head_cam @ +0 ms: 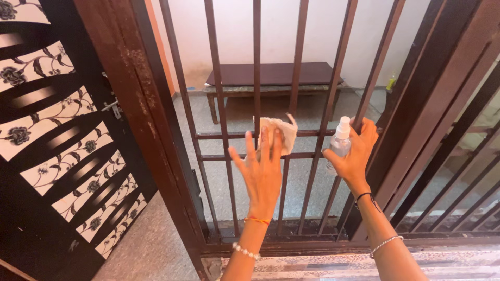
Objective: The person cleans a brown metal security gate by spraying a clear liquid from a bottle and wiping the bars with a white cloth. They systematically clean the lower and middle sections of the gate, moving the cloth along the vertical and horizontal bars.
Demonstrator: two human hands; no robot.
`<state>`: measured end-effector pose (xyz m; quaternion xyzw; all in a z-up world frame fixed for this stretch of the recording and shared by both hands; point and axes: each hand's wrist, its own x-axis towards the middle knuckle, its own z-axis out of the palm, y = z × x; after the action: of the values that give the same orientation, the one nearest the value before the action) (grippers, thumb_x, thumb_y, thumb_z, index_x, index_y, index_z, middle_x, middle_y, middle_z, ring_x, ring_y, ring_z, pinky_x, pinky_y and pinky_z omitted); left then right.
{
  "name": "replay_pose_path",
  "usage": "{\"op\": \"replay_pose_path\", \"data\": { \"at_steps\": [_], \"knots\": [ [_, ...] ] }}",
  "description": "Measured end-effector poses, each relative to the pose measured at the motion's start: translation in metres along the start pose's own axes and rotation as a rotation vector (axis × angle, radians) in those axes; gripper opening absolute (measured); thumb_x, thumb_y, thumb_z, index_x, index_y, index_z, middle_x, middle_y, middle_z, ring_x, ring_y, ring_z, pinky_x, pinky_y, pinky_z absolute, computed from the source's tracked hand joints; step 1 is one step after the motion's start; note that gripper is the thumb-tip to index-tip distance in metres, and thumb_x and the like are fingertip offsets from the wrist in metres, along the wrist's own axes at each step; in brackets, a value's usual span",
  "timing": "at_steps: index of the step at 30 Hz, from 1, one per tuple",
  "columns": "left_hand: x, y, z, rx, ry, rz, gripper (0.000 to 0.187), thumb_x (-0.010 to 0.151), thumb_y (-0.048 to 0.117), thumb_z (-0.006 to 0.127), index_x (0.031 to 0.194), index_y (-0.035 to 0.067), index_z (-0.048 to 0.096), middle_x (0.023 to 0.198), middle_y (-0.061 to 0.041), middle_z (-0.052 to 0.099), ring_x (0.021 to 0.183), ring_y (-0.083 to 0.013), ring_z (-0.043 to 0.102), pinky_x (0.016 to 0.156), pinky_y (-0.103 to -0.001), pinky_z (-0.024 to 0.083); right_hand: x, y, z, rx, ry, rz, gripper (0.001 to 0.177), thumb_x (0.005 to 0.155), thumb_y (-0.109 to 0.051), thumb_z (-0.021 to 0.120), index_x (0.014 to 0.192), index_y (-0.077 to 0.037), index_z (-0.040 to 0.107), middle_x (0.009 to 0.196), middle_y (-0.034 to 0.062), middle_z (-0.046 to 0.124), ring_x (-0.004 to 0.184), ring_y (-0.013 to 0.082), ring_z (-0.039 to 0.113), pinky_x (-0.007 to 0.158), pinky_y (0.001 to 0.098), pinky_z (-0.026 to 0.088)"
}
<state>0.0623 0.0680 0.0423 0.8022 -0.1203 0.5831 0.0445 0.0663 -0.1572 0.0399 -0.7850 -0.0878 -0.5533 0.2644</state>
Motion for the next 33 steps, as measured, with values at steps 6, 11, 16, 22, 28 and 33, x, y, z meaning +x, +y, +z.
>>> {"op": "replay_pose_path", "data": {
  "at_steps": [6, 11, 16, 22, 28, 33],
  "knots": [
    [0.047, 0.000, -0.017, -0.114, -0.376, -0.046, 0.054, 0.102, 0.056, 0.052, 0.128, 0.010, 0.065, 0.118, -0.011, 0.062, 0.120, -0.0379, 0.050, 0.099, -0.061, 0.037, -0.001, -0.001, 0.000, -0.006, 0.011, -0.018, 0.046, 0.063, -0.030, 0.077, 0.101, -0.008, 0.067, 0.129, 0.0169, 0.046, 0.125, 0.0376, 0.042, 0.108, 0.0501, 0.031],
    [0.071, 0.001, -0.017, -0.083, -0.685, -0.073, 0.060, 0.109, 0.062, 0.039, 0.122, 0.009, 0.066, 0.114, -0.009, 0.065, 0.128, -0.0372, 0.048, 0.105, -0.059, 0.036, 0.000, 0.000, 0.000, -0.017, 0.014, -0.023, 0.050, 0.063, -0.031, 0.077, 0.106, -0.007, 0.067, 0.128, 0.0169, 0.047, 0.124, 0.0376, 0.043, 0.108, 0.0501, 0.032],
    [0.030, -0.012, -0.007, -0.102, -0.183, 0.031, 0.061, 0.101, 0.055, 0.053, 0.143, 0.011, 0.056, 0.123, -0.006, 0.059, 0.127, -0.0350, 0.050, 0.118, -0.071, 0.024, -0.001, 0.001, 0.001, -0.028, 0.033, -0.061, 0.051, 0.064, -0.032, 0.078, 0.107, -0.006, 0.067, 0.130, 0.0183, 0.046, 0.127, 0.0388, 0.042, 0.111, 0.0515, 0.030],
    [0.015, -0.013, 0.004, -0.069, 0.009, 0.051, 0.060, 0.095, 0.049, 0.055, 0.144, 0.015, 0.052, 0.138, -0.006, 0.058, 0.137, -0.0346, 0.047, 0.115, -0.072, 0.022, -0.002, 0.007, 0.004, -0.018, 0.034, -0.045, 0.053, 0.062, -0.033, 0.078, 0.105, -0.005, 0.067, 0.127, 0.0192, 0.047, 0.126, 0.0387, 0.042, 0.110, 0.0521, 0.031],
    [0.044, -0.004, 0.020, -0.163, -0.077, -0.013, 0.051, 0.105, 0.050, 0.052, 0.118, 0.004, 0.071, 0.099, -0.007, 0.063, 0.107, -0.0354, 0.059, 0.119, -0.068, 0.024, -0.005, 0.013, 0.005, -0.018, 0.032, -0.020, 0.053, 0.063, -0.033, 0.077, 0.107, -0.005, 0.067, 0.131, 0.0211, 0.045, 0.125, 0.0398, 0.041, 0.108, 0.0515, 0.032],
    [0.039, -0.007, 0.019, -0.242, -0.183, -0.030, 0.044, 0.107, 0.044, 0.053, 0.099, 0.005, 0.074, 0.101, -0.007, 0.063, 0.115, -0.0372, 0.055, 0.120, -0.067, 0.023, -0.007, 0.019, 0.007, -0.016, 0.034, -0.037, 0.057, 0.063, -0.034, 0.078, 0.111, -0.005, 0.068, 0.130, 0.0233, 0.041, 0.126, 0.0417, 0.040, 0.110, 0.0529, 0.031]
  ]
}}
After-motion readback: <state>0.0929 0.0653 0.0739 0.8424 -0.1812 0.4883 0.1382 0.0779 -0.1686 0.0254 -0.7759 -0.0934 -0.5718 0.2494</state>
